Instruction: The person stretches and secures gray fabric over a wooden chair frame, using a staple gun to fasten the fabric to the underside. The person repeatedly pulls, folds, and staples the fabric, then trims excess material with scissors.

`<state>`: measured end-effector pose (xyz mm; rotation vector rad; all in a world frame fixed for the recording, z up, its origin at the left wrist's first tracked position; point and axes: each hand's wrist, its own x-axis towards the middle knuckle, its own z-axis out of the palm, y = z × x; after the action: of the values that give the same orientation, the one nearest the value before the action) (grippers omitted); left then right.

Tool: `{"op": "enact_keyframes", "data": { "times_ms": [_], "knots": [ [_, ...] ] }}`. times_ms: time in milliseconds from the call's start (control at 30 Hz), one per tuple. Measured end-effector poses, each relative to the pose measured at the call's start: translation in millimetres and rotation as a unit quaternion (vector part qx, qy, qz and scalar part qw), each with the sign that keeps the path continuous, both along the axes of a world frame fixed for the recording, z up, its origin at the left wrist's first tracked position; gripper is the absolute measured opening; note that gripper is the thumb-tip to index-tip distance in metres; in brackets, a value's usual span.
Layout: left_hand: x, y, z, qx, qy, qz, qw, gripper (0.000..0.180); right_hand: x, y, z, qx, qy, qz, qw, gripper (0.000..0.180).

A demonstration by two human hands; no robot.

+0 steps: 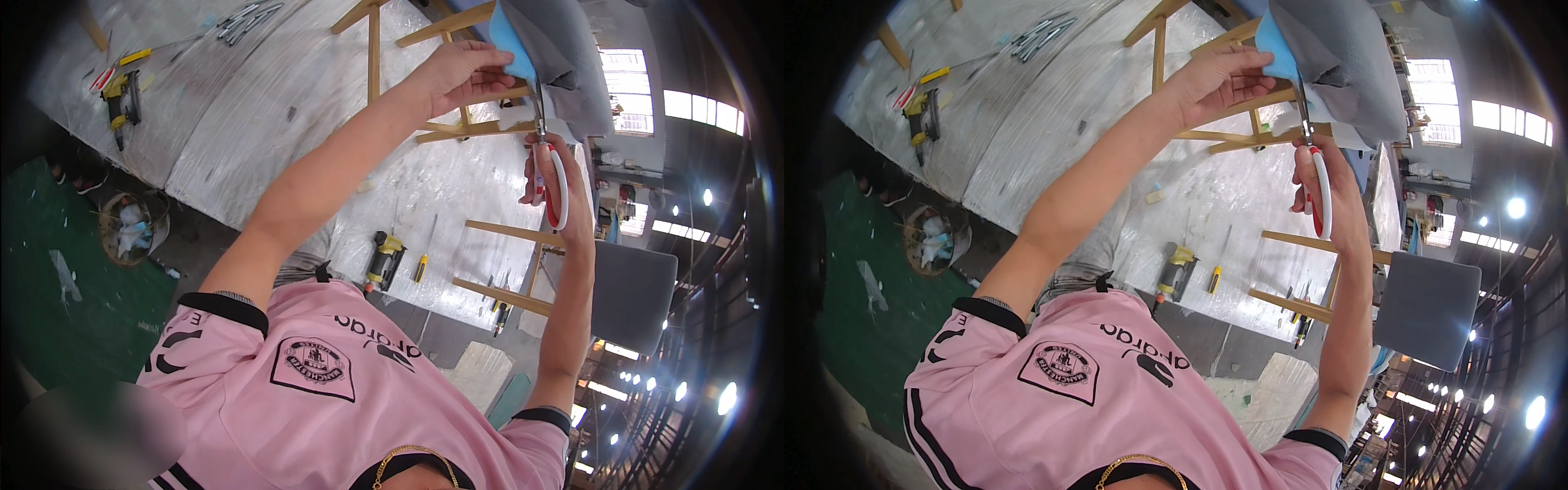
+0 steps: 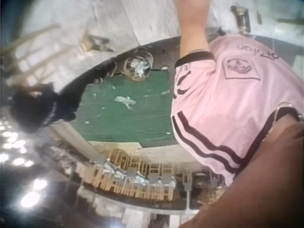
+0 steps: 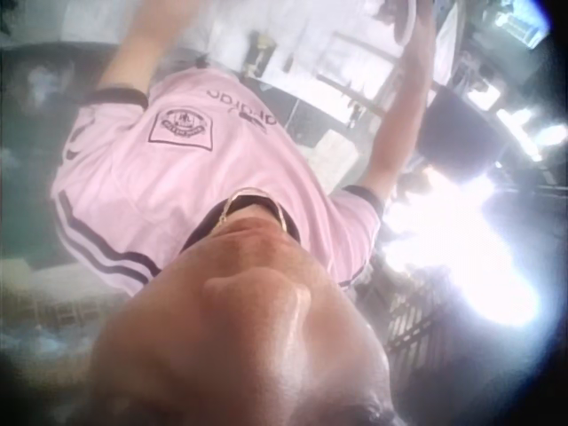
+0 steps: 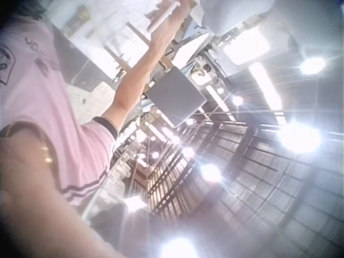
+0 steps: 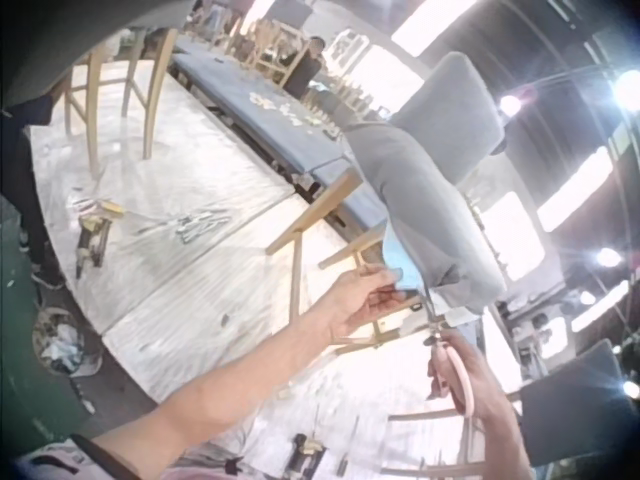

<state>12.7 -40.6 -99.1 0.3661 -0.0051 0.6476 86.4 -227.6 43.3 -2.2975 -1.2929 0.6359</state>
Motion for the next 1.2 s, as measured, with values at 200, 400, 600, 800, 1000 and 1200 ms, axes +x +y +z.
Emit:
{"op": "enact_keyframes", "data": {
  "times_ms": [200, 400, 600, 800, 1000, 1200],
  "knots": [
    [4, -7, -13, 0.071, 0.029, 0.013, 0.997, 0.048, -3, 14, 5, -0.03, -0.052, -0.007, 0.998, 0.063],
    [6, -9, -12, 0.083, 0.034, 0.02, 0.996, 0.049, -7, 34, 11, -0.054, -0.081, -0.027, 0.995, 0.068],
    [9, -10, -14, 0.071, 0.019, 0.022, 0.997, 0.05, -5, 31, 4, -0.04, -0.115, -0.018, 0.992, 0.069],
    [8, -7, -16, 0.084, 0.019, 0.028, 0.996, 0.053, -3, 29, 5, -0.026, -0.075, -0.029, 0.996, 0.063],
    [22, -10, -27, 0.267, 0.192, 0.217, 0.919, 0.054, 1, -1, -10, 0.015, -0.055, -0.061, 0.997, 0.048],
    [71, -41, -45, 0.412, 0.295, 0.403, 0.762, 0.059, -12, -93, -67, 0.149, 0.003, -0.095, 0.984, 0.041]
  ]
}}
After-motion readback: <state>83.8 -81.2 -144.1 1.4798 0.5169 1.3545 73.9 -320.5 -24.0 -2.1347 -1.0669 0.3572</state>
